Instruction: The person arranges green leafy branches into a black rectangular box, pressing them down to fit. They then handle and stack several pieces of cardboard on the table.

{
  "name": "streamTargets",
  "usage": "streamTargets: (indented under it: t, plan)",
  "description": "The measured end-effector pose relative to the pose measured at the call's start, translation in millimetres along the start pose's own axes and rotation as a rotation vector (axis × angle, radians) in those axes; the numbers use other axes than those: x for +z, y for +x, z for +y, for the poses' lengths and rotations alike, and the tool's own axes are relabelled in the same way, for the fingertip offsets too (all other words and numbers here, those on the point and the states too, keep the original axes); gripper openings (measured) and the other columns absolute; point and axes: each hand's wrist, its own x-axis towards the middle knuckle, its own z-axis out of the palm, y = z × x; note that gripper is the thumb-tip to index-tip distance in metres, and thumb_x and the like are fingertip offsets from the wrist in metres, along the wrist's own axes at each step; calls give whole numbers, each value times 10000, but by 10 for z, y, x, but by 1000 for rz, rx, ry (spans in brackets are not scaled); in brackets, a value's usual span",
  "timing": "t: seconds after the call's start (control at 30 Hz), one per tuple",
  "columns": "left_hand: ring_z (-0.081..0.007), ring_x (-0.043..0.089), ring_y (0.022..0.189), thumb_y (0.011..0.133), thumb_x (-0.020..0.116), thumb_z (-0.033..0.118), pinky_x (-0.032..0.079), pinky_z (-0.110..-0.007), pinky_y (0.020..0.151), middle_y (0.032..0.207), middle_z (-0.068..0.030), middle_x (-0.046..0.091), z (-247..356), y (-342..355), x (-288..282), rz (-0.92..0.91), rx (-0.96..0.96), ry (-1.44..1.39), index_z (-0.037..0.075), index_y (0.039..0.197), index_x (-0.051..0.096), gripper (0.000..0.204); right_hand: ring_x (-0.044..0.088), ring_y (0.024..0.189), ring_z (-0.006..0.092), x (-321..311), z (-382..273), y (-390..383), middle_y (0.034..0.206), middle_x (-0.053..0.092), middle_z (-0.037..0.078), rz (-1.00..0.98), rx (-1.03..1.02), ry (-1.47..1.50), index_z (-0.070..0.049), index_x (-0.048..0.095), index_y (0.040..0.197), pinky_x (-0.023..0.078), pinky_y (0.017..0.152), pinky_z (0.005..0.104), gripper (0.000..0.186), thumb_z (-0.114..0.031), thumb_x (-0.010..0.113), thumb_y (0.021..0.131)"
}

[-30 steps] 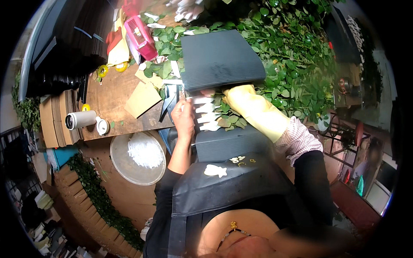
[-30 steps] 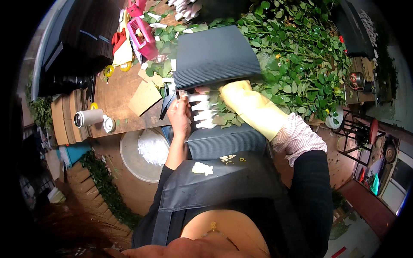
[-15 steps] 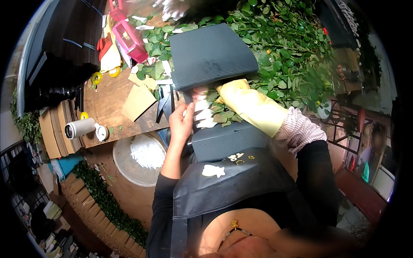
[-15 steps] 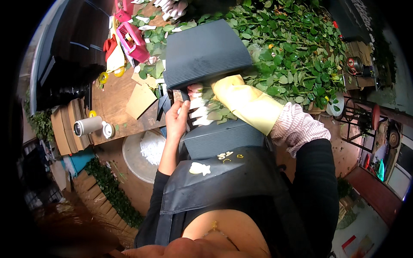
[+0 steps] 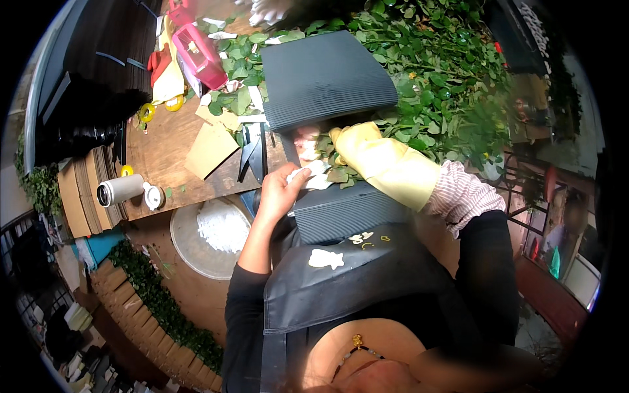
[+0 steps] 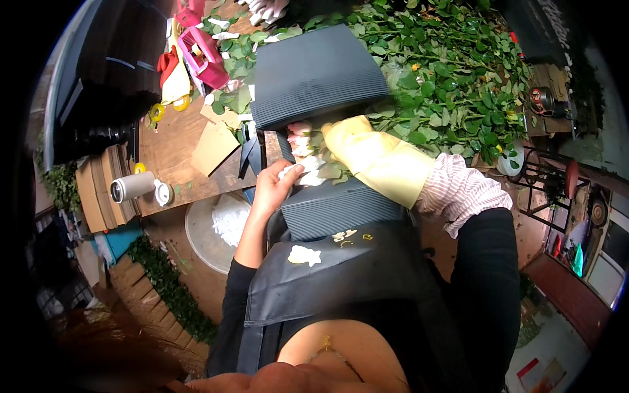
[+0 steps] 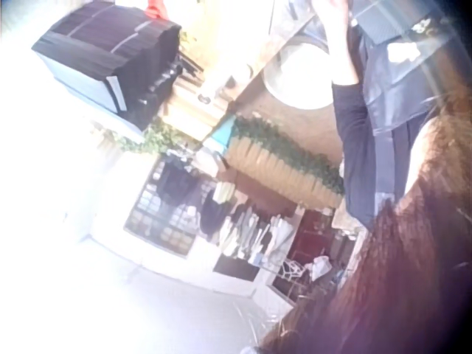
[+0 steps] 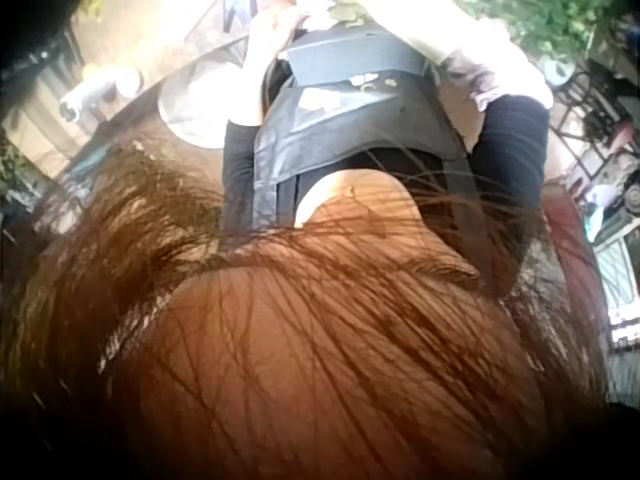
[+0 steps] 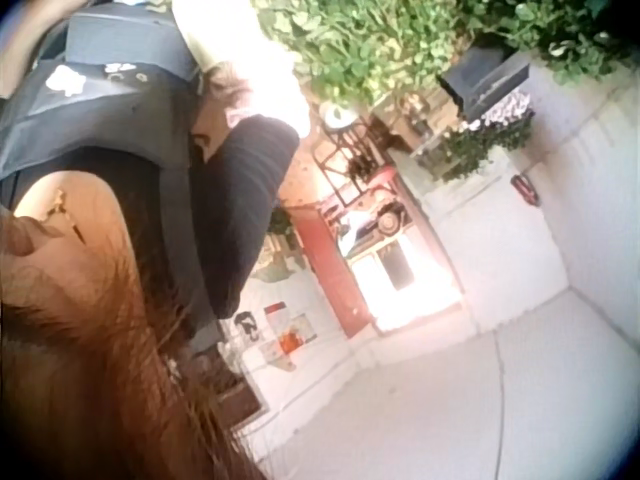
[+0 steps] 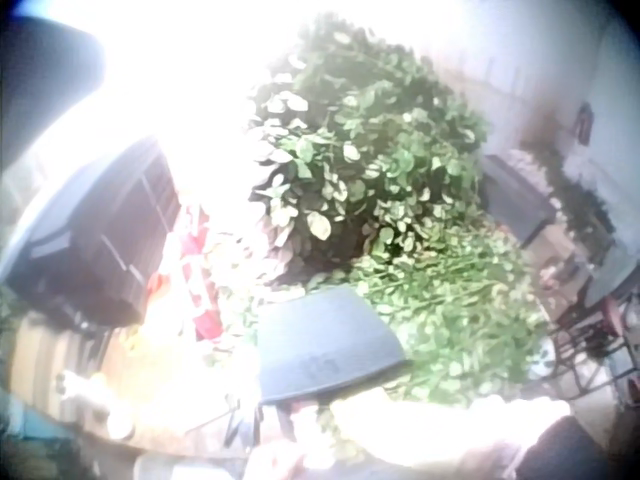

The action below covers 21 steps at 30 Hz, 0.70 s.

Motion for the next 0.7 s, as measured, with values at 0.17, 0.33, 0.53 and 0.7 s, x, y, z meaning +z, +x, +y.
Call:
streamTargets:
  t: [0.17,0.33,0.53,0.7]
  plan:
    - [-77,549,673,923,711,172,436,-261,619,736,18,615,46,-202,-476,287,110,-314,42,785,652,199,728,971,309,7,79,-47,996,740,151,-34,27,32,-29,621,1215,570,860,417,450,-292,749,873]
    - [-110,585,686,872,754,168,492,-293,647,731,-16,619,-75,-316,-481,66,37,79,22,828,616,205,712,914,350,-391,58,-395,957,732,116,120,-99,264,-135,639,1252,559,832,453,386,-395,624,968]
    - [-130,604,729,897,789,330,495,-304,701,774,-40,671,-13,-8,-166,-261,70,239,24,917,686,323,705,1048,319,-350,-232,-208,1145,725,106,-396,28,163,-150,666,1298,546,924,399,357,-245,627,956]
    - [-110,582,668,955,719,295,449,-284,628,728,-12,655,-194,-112,-48,-216,-82,-200,37,863,687,276,692,1112,348,216,-262,138,1204,703,170,-512,-56,-180,-117,679,1300,548,949,370,353,-135,601,956]
